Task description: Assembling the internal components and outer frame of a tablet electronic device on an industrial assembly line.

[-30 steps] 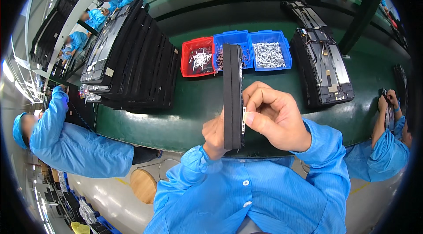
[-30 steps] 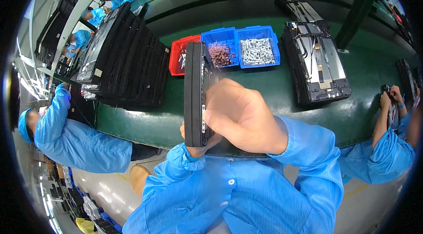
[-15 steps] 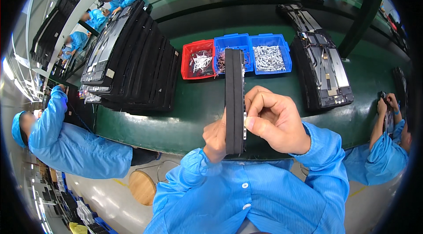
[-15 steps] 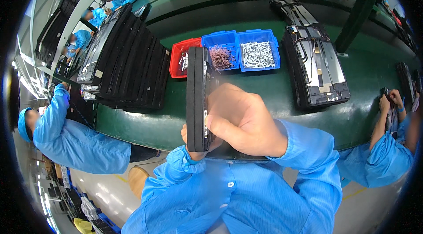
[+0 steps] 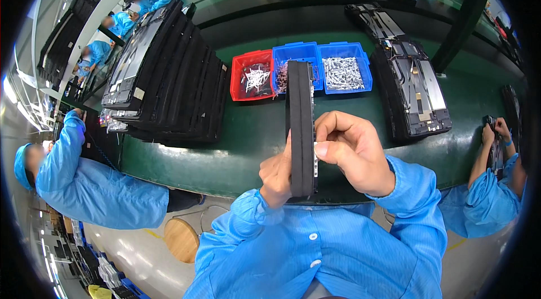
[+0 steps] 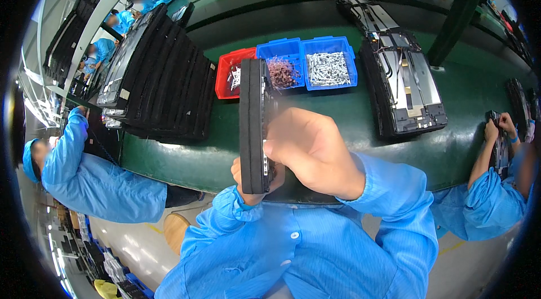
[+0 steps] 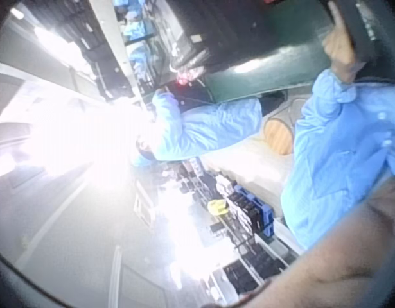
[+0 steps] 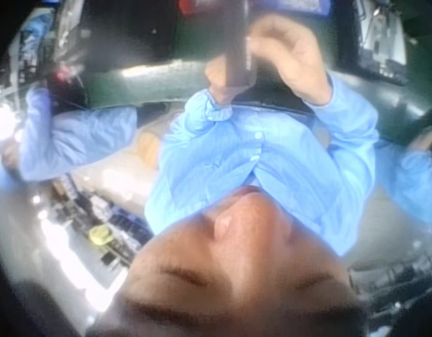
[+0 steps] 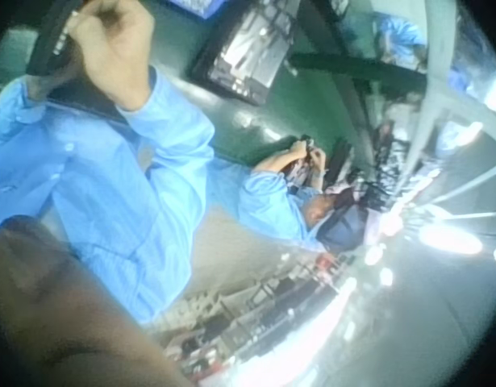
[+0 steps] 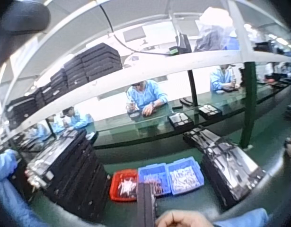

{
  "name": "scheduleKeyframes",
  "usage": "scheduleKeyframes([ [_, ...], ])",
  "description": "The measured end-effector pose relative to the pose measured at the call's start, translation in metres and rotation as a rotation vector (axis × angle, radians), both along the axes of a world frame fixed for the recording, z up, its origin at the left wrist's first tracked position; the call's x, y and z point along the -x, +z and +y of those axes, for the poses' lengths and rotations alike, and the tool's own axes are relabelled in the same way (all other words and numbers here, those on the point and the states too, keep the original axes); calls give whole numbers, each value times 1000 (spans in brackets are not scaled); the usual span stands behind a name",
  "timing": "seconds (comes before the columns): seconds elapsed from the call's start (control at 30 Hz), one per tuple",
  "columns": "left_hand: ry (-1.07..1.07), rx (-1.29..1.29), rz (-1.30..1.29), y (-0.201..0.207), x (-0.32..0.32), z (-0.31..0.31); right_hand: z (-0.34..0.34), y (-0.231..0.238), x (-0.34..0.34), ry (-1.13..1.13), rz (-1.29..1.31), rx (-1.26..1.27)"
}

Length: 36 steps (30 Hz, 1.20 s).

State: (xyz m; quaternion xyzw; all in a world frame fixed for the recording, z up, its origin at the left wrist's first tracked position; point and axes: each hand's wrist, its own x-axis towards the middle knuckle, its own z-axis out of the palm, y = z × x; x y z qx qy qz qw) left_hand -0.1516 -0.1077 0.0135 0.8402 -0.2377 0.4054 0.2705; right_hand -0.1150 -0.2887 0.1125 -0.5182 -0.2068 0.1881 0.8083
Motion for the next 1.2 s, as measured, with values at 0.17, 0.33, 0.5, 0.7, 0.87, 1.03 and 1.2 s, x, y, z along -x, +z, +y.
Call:
scheduleKeyframes([
  [0.17, -21, 26, -24, -4, -2, 0, 0, 4, 1, 10, 44, 31],
  [0.33, -36, 25, -38, -9, -3, 1, 9, -6, 12, -57, 64, -59],
  [0.5, -70, 38, 29, -7, -2, 2, 16, -17, 33, -68, 47, -260],
  [0.7, -52, 327, 148, -13, 4, 15, -31, -7, -7, -319, -562, 200],
  [0.87, -463, 1388, 845, 42, -9, -11, -92, -26, -9, -128, -430, 505],
  [1.03, -686, 1041, 1397, 38, -66, -38, -150, -33, -6, -537, -45, 398],
  [1.2, -553, 643, 1331, -22, -73, -41, -246, -31, -57, -663, 0, 402],
])
